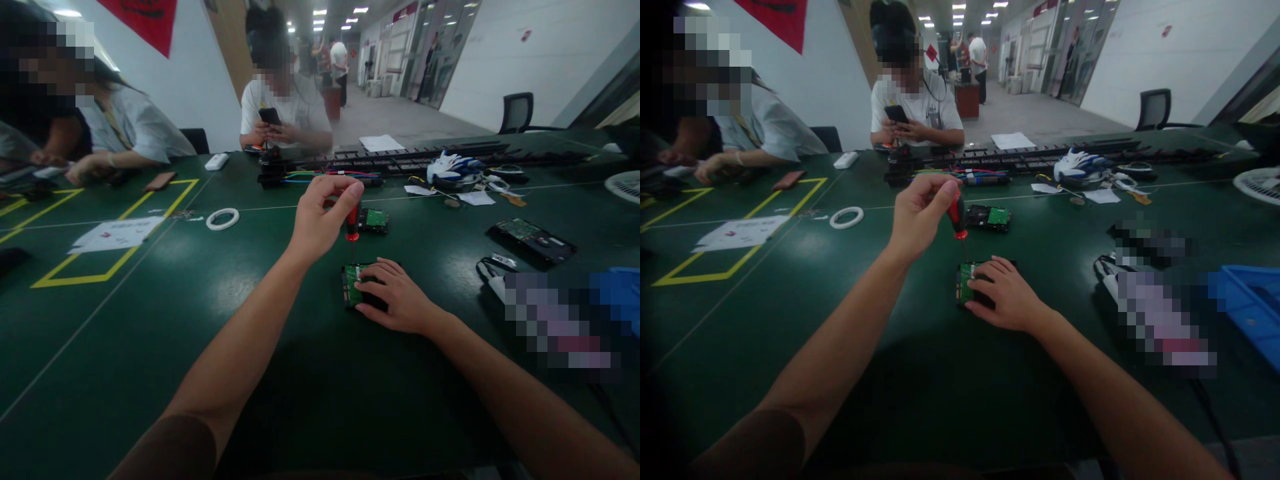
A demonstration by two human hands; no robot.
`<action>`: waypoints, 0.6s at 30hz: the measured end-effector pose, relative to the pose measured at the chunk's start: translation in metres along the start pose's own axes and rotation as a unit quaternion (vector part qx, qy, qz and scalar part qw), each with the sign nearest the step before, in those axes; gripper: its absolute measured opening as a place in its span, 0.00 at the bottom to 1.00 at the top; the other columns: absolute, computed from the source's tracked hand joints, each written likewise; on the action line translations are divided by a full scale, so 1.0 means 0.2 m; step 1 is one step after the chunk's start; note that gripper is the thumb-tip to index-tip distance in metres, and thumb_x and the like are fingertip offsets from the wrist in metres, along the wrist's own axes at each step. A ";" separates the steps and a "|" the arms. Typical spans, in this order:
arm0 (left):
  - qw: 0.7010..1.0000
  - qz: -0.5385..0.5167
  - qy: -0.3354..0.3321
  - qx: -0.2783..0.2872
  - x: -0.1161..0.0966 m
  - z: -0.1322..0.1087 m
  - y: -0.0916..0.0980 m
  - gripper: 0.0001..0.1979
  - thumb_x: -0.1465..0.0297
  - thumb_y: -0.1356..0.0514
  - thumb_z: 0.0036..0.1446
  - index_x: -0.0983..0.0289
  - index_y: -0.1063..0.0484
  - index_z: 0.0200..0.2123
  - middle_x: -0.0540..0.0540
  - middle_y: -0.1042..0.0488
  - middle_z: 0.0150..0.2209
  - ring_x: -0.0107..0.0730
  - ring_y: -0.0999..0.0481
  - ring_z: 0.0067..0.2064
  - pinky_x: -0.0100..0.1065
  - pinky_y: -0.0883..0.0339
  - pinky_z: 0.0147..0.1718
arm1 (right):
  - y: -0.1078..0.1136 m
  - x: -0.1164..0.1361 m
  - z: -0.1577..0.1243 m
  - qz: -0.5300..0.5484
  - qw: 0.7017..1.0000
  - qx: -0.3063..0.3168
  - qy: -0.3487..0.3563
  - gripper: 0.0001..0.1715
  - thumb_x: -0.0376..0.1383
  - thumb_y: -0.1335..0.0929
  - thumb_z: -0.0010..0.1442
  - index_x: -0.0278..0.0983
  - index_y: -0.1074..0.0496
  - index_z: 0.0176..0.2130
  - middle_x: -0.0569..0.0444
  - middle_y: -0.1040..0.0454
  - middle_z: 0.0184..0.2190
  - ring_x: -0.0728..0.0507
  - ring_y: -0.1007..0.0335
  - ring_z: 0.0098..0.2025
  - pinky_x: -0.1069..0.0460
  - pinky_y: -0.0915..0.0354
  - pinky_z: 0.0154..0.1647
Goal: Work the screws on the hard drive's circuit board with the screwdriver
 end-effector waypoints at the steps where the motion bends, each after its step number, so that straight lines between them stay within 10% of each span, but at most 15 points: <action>1: 1.000 0.014 -0.011 -0.008 -0.02 0.00 0.01 0.11 0.58 0.35 0.66 0.59 0.20 0.42 0.54 0.21 0.41 0.30 0.23 0.40 0.31 0.26 0.39 | 0.00 0.00 0.00 0.001 1.000 0.000 -0.001 0.21 0.49 0.30 0.67 0.41 0.22 0.53 0.45 0.24 0.54 0.35 0.28 0.58 0.29 0.46 0.72; 18: 0.993 -0.095 0.044 0.049 0.03 0.00 -0.04 0.11 0.69 0.45 0.70 0.60 0.22 0.45 0.55 0.18 0.42 0.34 0.18 0.45 0.39 0.23 0.48 | -0.03 -0.04 0.04 -0.010 0.998 -0.023 -0.058 0.12 0.46 0.32 0.71 0.43 0.21 0.45 0.48 0.23 0.51 0.38 0.27 0.57 0.29 0.47 0.72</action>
Point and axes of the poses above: each hand's wrist, its own z-axis towards the middle knuckle, its own y-axis out of the back of the hand, x = y × z, the point moved 9 cm from there along z, towards the middle knuckle
